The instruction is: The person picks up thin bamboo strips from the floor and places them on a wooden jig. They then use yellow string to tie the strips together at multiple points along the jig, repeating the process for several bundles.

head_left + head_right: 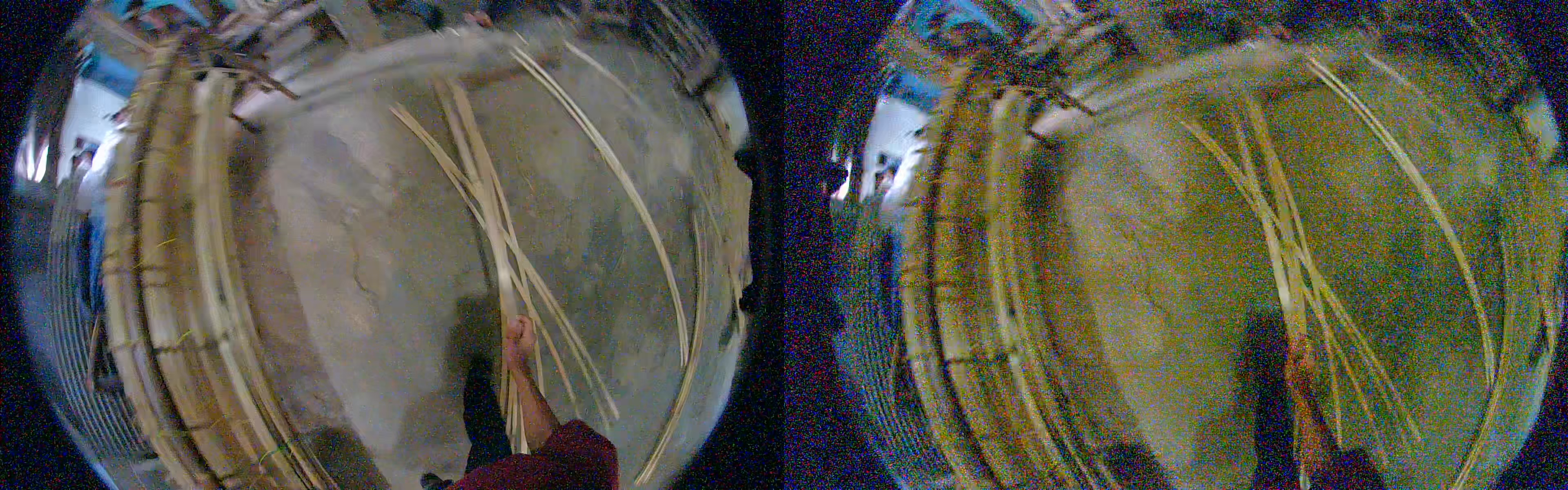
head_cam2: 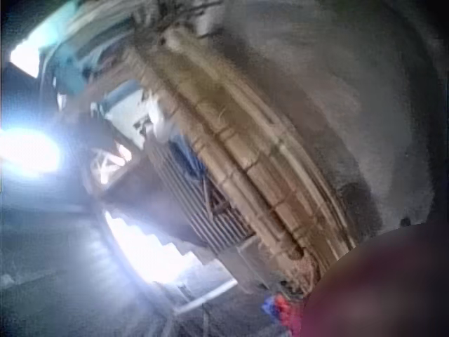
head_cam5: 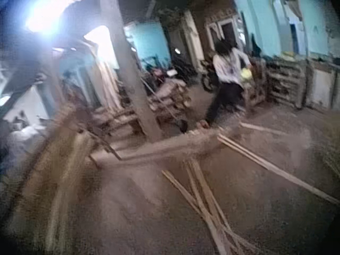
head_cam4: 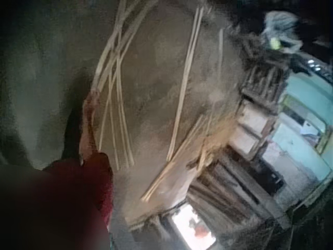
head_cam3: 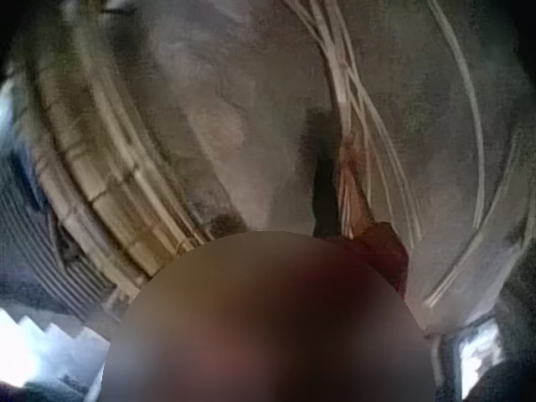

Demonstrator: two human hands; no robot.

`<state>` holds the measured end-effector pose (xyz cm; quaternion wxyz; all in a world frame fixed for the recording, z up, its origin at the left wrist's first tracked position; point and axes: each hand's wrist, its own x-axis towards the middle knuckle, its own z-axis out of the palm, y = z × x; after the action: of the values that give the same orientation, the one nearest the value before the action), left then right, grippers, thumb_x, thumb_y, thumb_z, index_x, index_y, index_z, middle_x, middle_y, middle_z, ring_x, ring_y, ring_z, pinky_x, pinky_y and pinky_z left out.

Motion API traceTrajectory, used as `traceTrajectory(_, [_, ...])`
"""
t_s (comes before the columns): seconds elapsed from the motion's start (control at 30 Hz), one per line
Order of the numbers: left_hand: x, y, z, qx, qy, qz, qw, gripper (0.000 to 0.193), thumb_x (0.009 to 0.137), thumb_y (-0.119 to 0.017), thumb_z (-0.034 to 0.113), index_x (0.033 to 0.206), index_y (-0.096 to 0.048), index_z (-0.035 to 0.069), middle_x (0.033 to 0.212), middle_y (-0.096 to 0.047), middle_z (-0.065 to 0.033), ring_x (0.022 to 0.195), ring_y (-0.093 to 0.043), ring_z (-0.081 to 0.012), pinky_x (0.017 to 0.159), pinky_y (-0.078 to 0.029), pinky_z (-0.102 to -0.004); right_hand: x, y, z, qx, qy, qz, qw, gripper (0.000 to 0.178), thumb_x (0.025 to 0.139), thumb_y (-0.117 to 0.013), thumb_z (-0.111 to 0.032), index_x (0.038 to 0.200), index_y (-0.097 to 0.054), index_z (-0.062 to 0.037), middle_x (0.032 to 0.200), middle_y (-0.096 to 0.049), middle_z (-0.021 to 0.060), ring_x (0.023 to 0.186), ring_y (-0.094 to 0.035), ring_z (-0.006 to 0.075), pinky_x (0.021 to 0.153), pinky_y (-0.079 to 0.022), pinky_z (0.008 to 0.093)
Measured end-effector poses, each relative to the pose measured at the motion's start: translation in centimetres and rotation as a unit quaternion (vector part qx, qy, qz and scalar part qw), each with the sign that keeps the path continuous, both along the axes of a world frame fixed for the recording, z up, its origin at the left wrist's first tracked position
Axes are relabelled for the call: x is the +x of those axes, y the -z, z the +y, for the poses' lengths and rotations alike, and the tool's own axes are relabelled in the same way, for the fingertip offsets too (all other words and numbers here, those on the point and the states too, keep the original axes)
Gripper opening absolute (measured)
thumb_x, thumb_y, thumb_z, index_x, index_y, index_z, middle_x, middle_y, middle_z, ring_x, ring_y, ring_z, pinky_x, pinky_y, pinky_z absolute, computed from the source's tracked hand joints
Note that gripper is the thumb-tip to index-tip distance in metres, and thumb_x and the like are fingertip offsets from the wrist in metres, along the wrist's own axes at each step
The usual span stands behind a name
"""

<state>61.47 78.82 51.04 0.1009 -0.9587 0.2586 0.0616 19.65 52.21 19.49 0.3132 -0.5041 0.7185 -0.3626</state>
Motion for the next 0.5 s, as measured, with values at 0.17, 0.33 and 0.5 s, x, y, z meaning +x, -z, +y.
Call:
traceTrajectory(0.17, [0.0,-5.7,10.1,-0.063,-0.136,-0.069,0.986,0.067,0.075,-0.056,0.039,0.124,-0.034,-0.001,0.126,-0.036,-0.0201,0.117,-0.031,-0.0354,0.092,-0.028,-0.0474,8.3,-16.3,-13.6,-0.052,-0.067,-0.267,0.96,0.026,0.089,-0.043,-0.021,0.11,-0.04,-0.0054,0.064,-0.043,-0.001,0.048,-0.038,0.0046,0.042,-0.033,0.0185])
traceTrajectory(0.33, [0.3,-5.5,15.7,-0.079,0.015,-0.417,0.905,0.077,0.068,-0.06,0.048,0.121,-0.036,-0.002,0.119,-0.04,-0.0198,0.113,-0.033,-0.0371,0.092,-0.027,-0.0465,28.1,-35.6,-25.2,-0.293,-0.176,-0.277,0.898,0.022,0.085,-0.046,-0.015,0.105,-0.04,-0.0084,0.066,-0.047,-0.0017,0.048,-0.043,0.0057,0.04,-0.037,0.0197])
traceTrajectory(0.5, [-4.8,-6.5,9.1,-0.404,-0.007,0.049,0.913,0.081,0.067,-0.066,0.038,0.125,-0.028,-0.004,0.124,-0.036,-0.0242,0.116,-0.03,-0.0409,0.097,-0.022,-0.0478,50.9,-50.8,-15.6,-0.183,-0.307,-0.527,0.771,0.023,0.085,-0.049,-0.011,0.103,-0.034,-0.011,0.069,-0.055,0.0087,0.045,-0.048,0.012,0.035,-0.036,0.0231])
